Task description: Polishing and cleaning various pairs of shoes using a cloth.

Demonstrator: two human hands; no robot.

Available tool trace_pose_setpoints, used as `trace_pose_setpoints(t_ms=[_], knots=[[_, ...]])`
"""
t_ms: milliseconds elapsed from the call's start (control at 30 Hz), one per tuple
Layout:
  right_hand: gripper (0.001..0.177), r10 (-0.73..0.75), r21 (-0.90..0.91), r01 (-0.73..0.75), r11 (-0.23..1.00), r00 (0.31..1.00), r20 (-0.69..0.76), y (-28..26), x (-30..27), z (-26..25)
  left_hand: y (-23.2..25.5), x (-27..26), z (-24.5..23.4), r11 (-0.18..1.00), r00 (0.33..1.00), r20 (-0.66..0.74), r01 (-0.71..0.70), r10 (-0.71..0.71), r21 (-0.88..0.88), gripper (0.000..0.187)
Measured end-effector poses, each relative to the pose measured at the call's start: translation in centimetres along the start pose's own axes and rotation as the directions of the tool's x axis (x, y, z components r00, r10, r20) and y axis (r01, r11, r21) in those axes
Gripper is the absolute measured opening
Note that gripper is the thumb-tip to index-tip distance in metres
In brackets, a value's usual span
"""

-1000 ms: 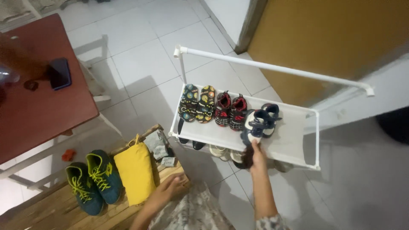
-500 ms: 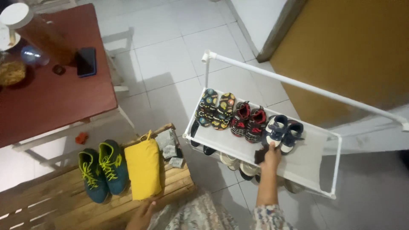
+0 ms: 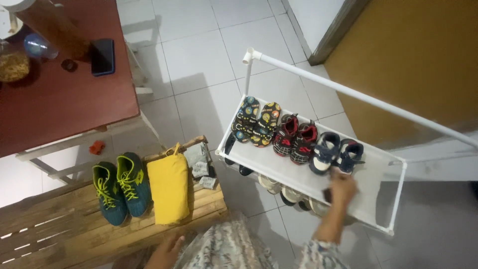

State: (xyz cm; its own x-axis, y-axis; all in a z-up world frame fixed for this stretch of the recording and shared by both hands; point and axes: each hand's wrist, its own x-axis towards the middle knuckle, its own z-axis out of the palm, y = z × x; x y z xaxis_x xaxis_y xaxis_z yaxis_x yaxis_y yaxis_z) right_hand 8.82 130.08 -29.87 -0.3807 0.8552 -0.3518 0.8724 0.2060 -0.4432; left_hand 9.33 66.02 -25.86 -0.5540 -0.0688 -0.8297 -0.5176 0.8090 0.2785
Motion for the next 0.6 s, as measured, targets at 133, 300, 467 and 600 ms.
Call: trace_pose_setpoints(t_ms=[133,300,467,600], knots=[[0.063,-0.184,0.121,0.228,0.966,0.937,-0.298,-1.7,-0.9,-6.2,2.4,-2.1,-1.8,0.988,0.992,0.102,0.082,-0.069,-0.129,0.060],[0.088,-0.123,0.296,0.086,0.951,0.986,0.109,-4.8,-2.0,-6.9,1.2,-1.8,-1.2,0.979,0.986,0.169,0.037,-0.002,-0.203,0.058],[0.068,-0.540,0.279,0.534,0.798,0.839,-0.062,0.2,4.2,-3.1,-1.5,-1.5,0.2,0.857,0.852,-0.206,-0.507,0.482,-0.092,0.042],[0.061,-0.674,0.073,0.673,0.736,0.739,-0.011,-0.4,2.4,-3.4,0.9,-4.8,-2.6,0.938,0.950,-0.135,-0.301,0.280,-0.171,0.035]])
